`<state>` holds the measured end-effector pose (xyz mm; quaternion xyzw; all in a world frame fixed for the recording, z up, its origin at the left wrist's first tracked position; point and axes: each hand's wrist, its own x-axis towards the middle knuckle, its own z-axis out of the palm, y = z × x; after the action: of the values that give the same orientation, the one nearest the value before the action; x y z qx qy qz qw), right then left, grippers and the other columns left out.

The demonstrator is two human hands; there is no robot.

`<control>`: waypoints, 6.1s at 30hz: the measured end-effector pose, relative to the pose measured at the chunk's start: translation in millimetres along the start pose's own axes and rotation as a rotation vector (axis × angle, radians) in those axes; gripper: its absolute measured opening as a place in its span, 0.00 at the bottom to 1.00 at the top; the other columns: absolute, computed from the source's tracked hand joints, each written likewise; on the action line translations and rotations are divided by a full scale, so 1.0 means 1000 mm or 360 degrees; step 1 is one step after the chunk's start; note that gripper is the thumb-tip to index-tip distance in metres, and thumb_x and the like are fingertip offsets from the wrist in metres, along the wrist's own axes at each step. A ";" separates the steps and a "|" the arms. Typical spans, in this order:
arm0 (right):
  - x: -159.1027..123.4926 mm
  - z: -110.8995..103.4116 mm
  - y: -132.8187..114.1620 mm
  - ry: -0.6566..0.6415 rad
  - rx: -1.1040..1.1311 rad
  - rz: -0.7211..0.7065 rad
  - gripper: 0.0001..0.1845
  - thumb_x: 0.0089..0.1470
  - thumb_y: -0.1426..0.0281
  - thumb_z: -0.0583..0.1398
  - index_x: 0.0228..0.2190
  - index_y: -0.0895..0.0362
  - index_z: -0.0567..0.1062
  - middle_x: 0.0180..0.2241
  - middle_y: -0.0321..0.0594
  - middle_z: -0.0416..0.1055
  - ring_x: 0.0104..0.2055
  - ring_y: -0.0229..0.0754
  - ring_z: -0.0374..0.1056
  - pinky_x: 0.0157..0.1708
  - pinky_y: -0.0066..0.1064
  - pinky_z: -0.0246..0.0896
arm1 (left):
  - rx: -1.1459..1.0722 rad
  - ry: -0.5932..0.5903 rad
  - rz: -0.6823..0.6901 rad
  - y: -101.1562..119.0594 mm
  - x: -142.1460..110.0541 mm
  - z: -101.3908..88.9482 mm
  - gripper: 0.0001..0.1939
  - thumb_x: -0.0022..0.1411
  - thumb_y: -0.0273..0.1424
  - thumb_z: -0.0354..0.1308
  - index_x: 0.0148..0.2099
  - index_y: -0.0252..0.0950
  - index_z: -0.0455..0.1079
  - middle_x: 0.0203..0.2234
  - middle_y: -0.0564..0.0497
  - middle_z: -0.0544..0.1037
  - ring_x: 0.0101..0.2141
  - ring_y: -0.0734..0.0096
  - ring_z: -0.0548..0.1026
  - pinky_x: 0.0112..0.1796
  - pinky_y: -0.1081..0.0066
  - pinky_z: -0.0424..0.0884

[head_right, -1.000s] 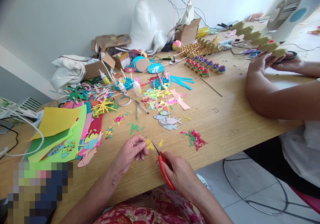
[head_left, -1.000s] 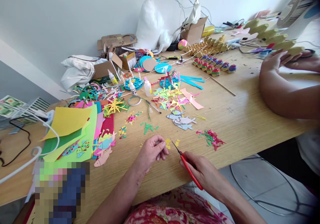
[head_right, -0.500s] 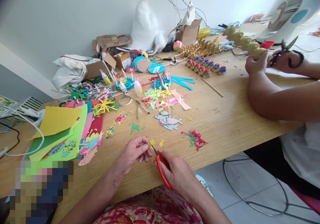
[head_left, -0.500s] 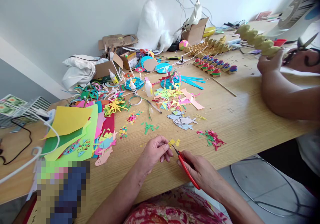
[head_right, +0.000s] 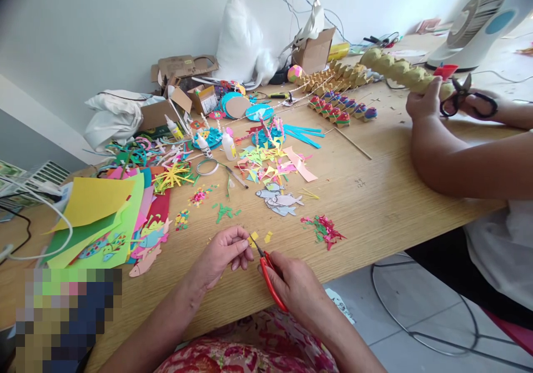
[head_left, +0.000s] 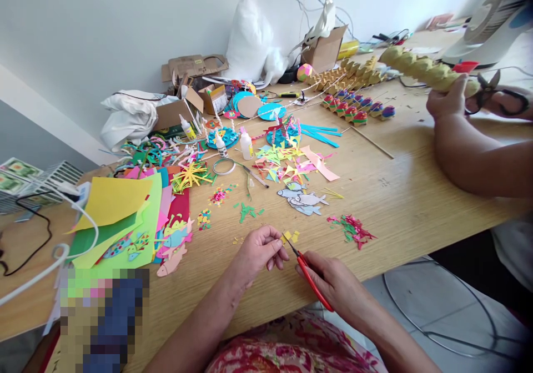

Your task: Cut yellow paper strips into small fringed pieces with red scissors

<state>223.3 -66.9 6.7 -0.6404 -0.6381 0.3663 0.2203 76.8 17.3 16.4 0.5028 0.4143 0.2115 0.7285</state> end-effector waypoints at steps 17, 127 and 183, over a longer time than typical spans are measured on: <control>-0.003 -0.003 -0.008 -0.0076 -0.0104 0.0008 0.16 0.57 0.62 0.44 0.24 0.55 0.63 0.21 0.37 0.66 0.24 0.38 0.61 0.24 0.27 0.51 | -0.0096 0.0003 0.0066 0.000 -0.005 -0.008 0.12 0.52 0.37 0.55 0.30 0.33 0.60 0.20 0.53 0.73 0.18 0.79 0.71 0.16 0.82 0.58; 0.051 0.016 -0.059 -0.0022 0.0197 -0.0259 0.04 0.45 0.71 0.56 0.28 0.57 0.65 0.22 0.32 0.64 0.24 0.34 0.58 0.24 0.24 0.51 | 0.0311 0.0283 0.0165 -0.012 -0.049 -0.060 0.01 0.52 0.26 0.49 0.30 0.35 0.60 0.19 0.56 0.68 0.18 0.81 0.65 0.19 0.80 0.59; 0.051 0.022 -0.036 0.0219 0.0465 -0.0286 0.07 0.47 0.65 0.59 0.29 0.54 0.66 0.26 0.36 0.67 0.27 0.38 0.63 0.25 0.27 0.59 | 0.1001 0.0199 0.0537 -0.003 -0.040 -0.040 0.08 0.56 0.28 0.47 0.29 0.35 0.66 0.18 0.57 0.62 0.22 0.78 0.61 0.24 0.78 0.55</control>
<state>178.8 -18.2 9.6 -0.5657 -0.6162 0.3892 0.3858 21.4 9.5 23.4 0.7498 0.4140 0.2212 0.4664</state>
